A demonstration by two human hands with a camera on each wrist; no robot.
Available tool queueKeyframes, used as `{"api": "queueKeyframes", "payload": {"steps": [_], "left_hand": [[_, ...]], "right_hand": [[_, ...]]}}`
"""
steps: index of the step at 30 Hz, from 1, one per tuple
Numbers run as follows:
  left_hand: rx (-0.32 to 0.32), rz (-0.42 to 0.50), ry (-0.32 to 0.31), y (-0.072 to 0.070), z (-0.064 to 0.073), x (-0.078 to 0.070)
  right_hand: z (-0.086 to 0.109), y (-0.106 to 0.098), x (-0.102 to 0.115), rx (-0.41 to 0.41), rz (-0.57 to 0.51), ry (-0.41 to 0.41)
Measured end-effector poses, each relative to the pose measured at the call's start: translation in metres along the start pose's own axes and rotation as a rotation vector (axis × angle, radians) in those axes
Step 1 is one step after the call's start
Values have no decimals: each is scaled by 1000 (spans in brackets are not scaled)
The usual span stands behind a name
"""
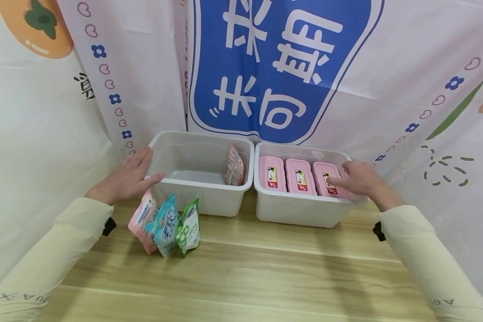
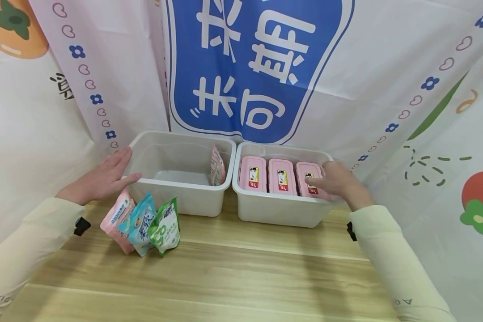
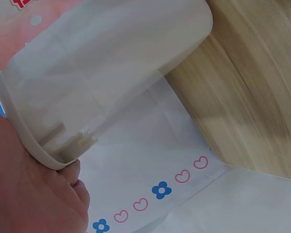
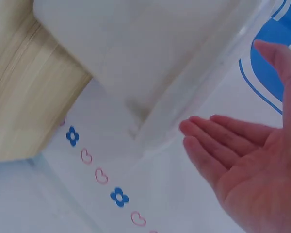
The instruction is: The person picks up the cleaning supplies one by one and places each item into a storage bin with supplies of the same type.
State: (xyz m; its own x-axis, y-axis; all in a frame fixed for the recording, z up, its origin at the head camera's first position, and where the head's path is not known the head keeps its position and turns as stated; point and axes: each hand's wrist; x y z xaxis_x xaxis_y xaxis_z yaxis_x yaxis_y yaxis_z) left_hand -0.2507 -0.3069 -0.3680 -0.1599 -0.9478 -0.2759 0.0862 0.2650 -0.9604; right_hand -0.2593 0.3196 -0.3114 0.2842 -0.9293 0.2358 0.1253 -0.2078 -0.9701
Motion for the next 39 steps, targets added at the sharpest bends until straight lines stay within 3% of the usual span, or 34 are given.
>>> {"api": "queueKeyframes", "payload": {"steps": [7,15,32,39], "left_hand": [[-2,-8,12,-1,0,0],[1,-11,-1,-1,0,1],[25,-18,-15,-1,-1,-1],[32,-23,-14,-4,0,-2]], "right_hand": [[19,-6,-4,48,9,-29],[35,12,-17,42,67,-66],[35,43,-35,54,69,-76],[34,51,-38,23,60,-86]]}}
Point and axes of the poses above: each hand's wrist, its own z-axis away from the middle knuckle, its own y-axis out of the palm, x = y × z, and after that the axes turned 10 degrees about -y, right-handed
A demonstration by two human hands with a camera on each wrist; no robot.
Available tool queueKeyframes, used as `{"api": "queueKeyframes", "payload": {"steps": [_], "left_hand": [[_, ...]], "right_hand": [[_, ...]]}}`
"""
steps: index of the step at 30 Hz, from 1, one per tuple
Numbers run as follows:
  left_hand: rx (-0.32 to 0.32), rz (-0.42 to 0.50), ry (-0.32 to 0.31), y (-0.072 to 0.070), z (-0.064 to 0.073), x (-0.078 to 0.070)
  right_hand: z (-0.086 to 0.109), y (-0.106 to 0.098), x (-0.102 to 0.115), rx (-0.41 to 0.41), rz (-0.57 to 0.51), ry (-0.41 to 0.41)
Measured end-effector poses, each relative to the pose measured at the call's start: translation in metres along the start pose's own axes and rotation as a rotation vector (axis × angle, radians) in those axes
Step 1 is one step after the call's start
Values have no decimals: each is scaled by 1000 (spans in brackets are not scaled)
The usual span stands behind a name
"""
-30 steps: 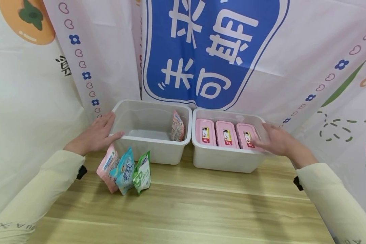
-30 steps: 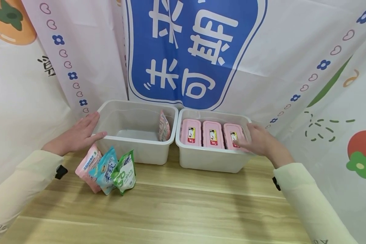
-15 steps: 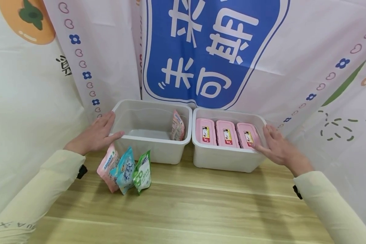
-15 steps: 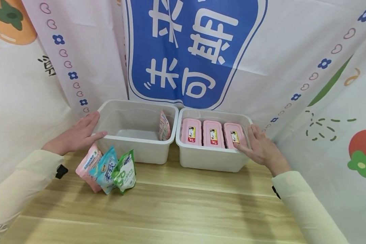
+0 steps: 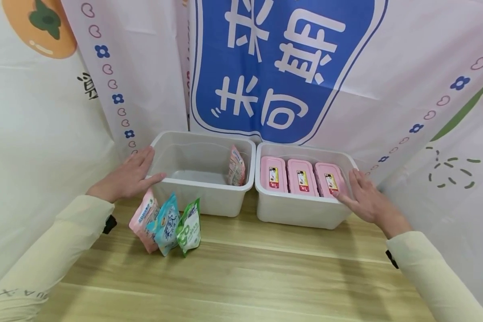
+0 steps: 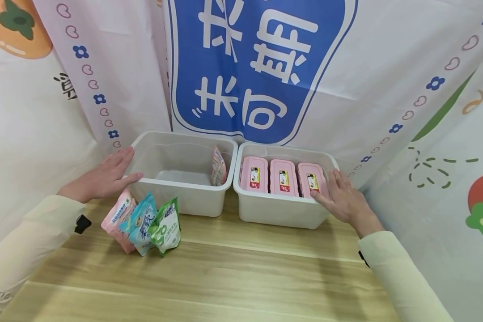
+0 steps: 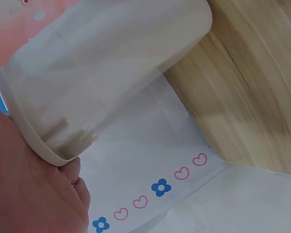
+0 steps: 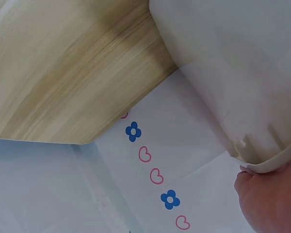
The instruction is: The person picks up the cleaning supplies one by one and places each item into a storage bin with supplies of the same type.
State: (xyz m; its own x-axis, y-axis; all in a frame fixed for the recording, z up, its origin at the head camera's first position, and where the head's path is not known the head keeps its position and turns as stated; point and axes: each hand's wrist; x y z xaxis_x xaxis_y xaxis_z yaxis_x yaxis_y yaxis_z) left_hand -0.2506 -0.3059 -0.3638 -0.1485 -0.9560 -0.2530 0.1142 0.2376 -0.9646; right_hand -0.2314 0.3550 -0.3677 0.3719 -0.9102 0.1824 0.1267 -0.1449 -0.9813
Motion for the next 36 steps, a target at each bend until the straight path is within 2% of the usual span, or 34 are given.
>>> {"api": "queueKeyframes", "payload": {"steps": [6,10,13,17,21,25,30,36], "left_hand": [[-11,-9,-18,-2,-2,-1],[-36,-16,-20,-7,3,-1],[-44,-10,-15,-14,7,-7],[-65,39,6,-26,15,-17],[-115,71,32,-39,27,-23],[-155,46,25,-49,38,-28],[-203,-1,-17,-54,50,-32],[-214,20,-28,-56,65,-39]], "right_hand": [[1,2,-1,-27,0,11],[-1,5,1,-48,-10,-1],[-1,7,0,-64,-7,-4],[1,8,-1,-71,-11,-4],[0,8,0,-64,-27,-8],[0,7,-1,-50,-33,-1],[-1,7,-1,-51,-35,1],[0,7,1,-58,-31,-2]]}}
Point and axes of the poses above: each hand's wrist, its own z-axis away from the middle knuckle, its own y-axis out of the palm, x = y × z, and after that the axes turned 10 degrees about -y, right-handed
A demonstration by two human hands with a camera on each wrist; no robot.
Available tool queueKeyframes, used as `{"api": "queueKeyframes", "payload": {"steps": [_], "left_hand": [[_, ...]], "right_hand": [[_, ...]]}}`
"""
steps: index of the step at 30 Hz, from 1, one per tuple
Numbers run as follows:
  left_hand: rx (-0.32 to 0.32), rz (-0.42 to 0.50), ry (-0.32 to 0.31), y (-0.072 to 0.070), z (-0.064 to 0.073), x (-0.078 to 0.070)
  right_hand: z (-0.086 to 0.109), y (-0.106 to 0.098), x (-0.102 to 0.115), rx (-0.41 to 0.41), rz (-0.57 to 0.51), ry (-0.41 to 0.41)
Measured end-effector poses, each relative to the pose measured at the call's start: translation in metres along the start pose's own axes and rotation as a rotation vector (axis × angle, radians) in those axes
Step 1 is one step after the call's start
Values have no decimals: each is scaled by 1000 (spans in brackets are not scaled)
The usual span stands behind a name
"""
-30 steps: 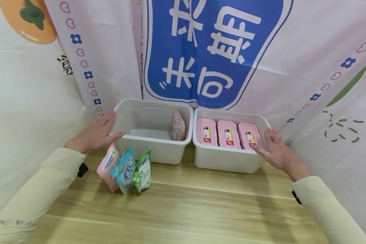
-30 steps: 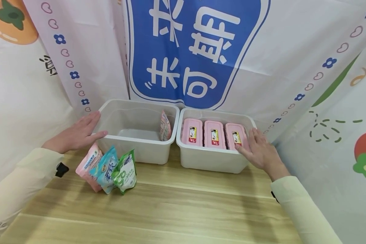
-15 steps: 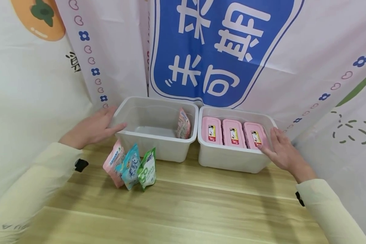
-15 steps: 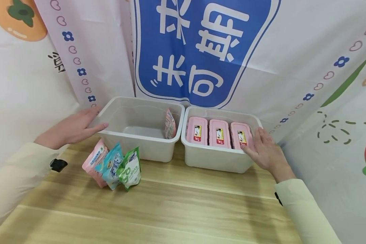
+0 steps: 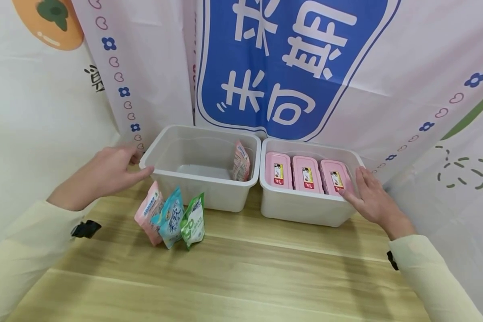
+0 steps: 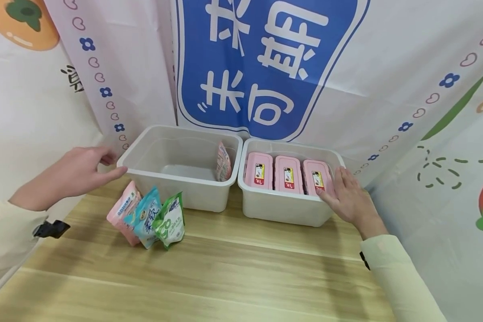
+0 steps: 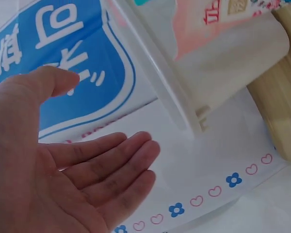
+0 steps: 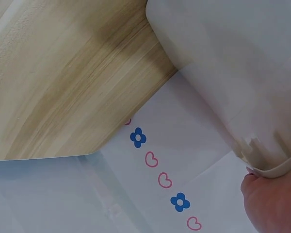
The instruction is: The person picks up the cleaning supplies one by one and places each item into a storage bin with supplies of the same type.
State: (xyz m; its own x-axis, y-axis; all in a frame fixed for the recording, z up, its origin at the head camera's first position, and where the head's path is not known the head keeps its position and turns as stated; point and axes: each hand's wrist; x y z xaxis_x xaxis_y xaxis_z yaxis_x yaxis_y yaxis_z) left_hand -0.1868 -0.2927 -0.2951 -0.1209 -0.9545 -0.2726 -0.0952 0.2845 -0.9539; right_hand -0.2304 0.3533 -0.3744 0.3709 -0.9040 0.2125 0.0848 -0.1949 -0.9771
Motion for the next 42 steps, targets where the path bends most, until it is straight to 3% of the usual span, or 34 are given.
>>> {"api": "queueKeyframes", "payload": {"steps": [7,16,24,31,42], "left_hand": [[42,-14,1,2,15,-5],[1,-11,43,19,28,-1],[41,33,14,36,38,-1],[57,68,-48,51,43,0],[44,109,-98,65,44,0]], "right_hand": [[0,0,-4,-15,4,-15],[0,0,-6,-54,-3,-20],[2,1,-7,-67,-17,-22],[2,2,-4,-55,-21,-15],[2,4,-4,-61,-27,-23]]}}
Point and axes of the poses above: each hand's wrist, its own z-axis away from the middle knuckle, its own y-axis out of the palm, x = y × z, and after that the axes turned 10 degrees about -y, right-handed
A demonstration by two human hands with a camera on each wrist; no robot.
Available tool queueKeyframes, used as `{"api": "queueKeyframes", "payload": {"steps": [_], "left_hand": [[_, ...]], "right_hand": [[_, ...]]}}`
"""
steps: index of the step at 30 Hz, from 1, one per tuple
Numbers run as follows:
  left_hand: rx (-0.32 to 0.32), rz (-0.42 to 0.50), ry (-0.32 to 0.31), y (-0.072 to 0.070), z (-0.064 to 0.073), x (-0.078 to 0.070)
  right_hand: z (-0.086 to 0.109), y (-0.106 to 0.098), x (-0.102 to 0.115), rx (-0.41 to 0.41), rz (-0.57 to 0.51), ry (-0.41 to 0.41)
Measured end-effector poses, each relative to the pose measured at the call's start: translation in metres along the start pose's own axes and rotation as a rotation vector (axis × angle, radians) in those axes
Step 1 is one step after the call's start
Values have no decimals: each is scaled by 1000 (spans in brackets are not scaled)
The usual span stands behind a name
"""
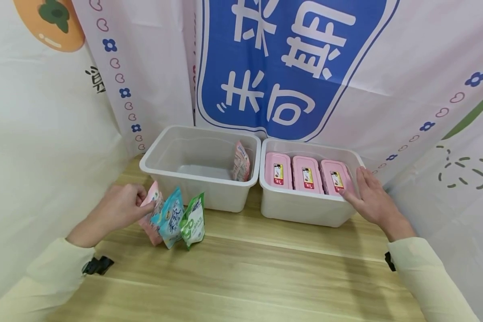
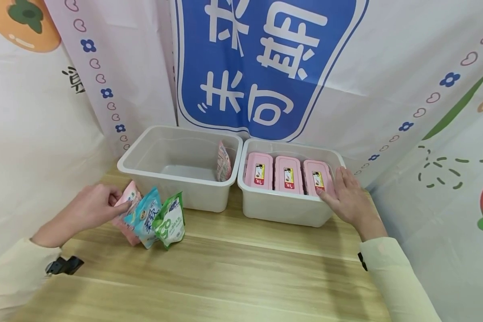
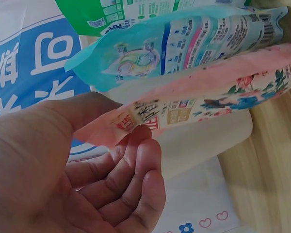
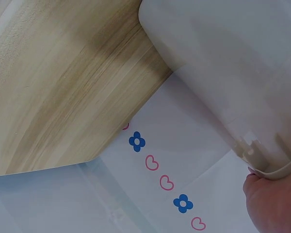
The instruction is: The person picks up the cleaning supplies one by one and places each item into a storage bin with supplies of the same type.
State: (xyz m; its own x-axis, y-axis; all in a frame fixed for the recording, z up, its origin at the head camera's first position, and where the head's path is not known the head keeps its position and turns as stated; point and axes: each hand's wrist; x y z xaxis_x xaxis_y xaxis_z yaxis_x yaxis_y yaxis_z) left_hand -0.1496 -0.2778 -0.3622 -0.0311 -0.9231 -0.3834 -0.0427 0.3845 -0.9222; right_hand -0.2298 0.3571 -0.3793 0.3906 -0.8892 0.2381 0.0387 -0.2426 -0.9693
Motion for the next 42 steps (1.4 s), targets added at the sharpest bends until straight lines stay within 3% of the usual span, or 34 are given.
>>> {"api": "queueKeyframes", "payload": {"steps": [6,15,24,42], "left_hand": [[14,43,-31,4,0,-1],[-15,47,-9,5,1,-2],[4,71,1,3,-2,-2],[72,70,-3,-19,0,0]], "right_hand": [[0,-1,2,0,-1,0],[1,-1,-1,0,4,1],[1,-1,-2,-5,1,18],[-1,2,0,-15,-16,20]]}}
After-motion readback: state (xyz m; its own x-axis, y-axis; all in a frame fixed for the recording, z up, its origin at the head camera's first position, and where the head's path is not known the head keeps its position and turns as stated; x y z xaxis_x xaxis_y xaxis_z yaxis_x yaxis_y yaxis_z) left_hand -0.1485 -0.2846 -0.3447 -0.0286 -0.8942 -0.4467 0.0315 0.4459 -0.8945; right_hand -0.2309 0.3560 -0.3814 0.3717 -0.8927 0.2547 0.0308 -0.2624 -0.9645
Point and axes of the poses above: each hand's wrist, its own z-axis away from the middle knuckle, its own y-axis out of the palm, x = y × z, and after that the axes turned 10 degrees about -y, right-handed
